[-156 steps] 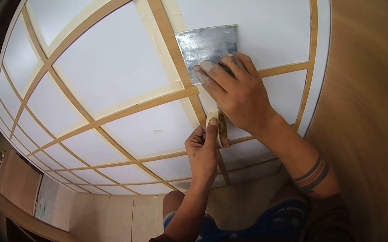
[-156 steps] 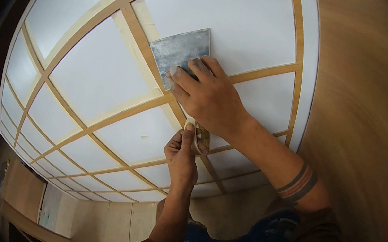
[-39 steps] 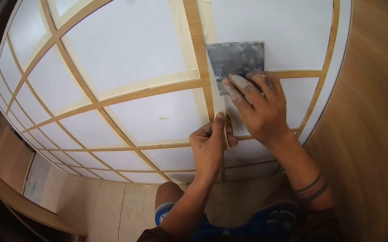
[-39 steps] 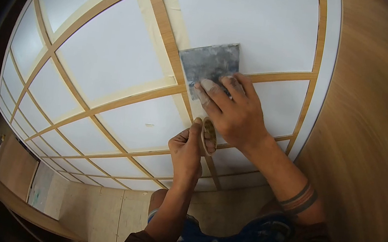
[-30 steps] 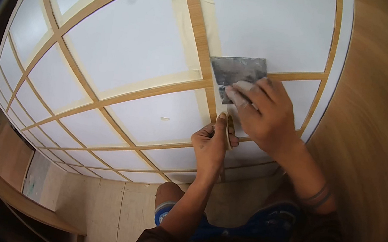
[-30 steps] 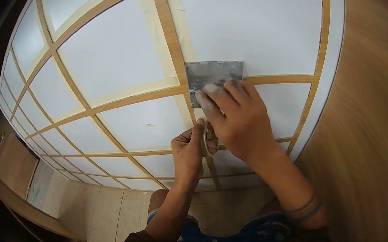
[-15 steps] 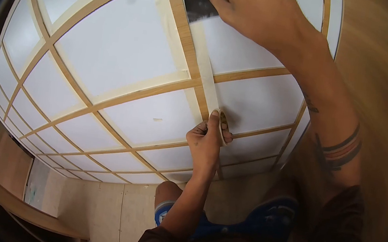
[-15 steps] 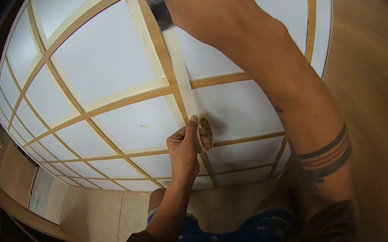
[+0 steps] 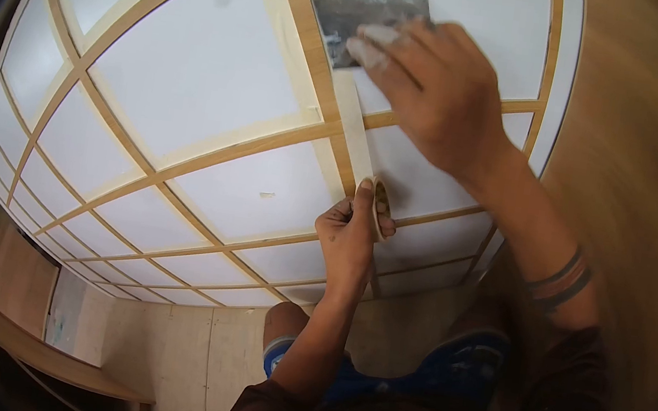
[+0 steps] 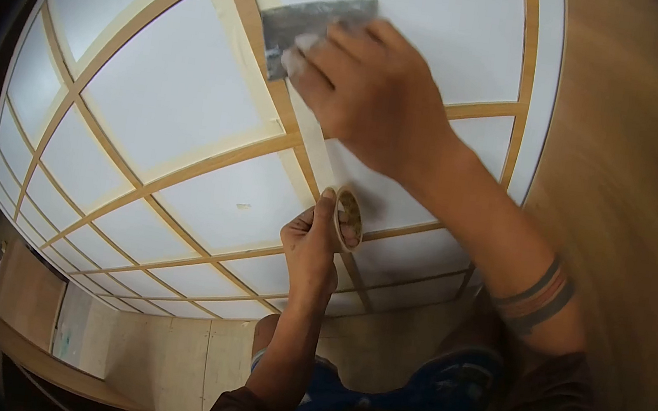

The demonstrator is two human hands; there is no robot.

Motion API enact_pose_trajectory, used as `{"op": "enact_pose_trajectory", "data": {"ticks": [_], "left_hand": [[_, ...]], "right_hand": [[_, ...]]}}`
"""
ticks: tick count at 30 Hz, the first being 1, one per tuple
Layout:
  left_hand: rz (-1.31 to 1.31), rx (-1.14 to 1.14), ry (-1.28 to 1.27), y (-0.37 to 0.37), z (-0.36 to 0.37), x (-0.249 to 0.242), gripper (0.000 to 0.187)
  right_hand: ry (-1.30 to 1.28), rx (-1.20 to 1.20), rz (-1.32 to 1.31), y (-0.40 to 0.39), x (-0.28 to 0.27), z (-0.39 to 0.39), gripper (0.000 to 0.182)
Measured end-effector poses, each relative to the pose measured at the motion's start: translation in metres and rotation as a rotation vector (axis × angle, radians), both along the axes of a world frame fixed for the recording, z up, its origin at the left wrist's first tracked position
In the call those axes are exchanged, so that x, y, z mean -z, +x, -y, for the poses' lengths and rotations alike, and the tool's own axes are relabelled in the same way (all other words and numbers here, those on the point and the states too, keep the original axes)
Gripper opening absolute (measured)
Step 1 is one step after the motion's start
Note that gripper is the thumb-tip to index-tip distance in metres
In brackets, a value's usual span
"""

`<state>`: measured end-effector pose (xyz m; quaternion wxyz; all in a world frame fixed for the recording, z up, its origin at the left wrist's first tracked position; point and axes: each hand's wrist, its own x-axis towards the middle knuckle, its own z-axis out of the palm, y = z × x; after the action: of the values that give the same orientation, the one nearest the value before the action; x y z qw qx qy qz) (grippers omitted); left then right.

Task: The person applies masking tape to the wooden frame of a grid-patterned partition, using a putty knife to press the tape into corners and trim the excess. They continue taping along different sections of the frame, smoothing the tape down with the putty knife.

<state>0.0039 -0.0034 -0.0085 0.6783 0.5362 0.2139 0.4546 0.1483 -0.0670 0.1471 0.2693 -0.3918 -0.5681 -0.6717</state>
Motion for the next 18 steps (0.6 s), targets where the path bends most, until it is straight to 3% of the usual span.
{"op": "enact_pose_trajectory", "data": {"ticks": [9, 18], "left_hand": [[-0.024, 0.027, 0.026, -0.002, -0.002, 0.002, 0.045], [0.038, 0.036, 0.005, -0.004, 0.003, -0.004, 0.041]], "right_hand": [[-0.207, 0.040, -0.169, -0.023, 0.074, 0.017, 0.032], [-0.289, 0.047, -0.248, -0.031, 0.097, 0.023, 0.037]]}}
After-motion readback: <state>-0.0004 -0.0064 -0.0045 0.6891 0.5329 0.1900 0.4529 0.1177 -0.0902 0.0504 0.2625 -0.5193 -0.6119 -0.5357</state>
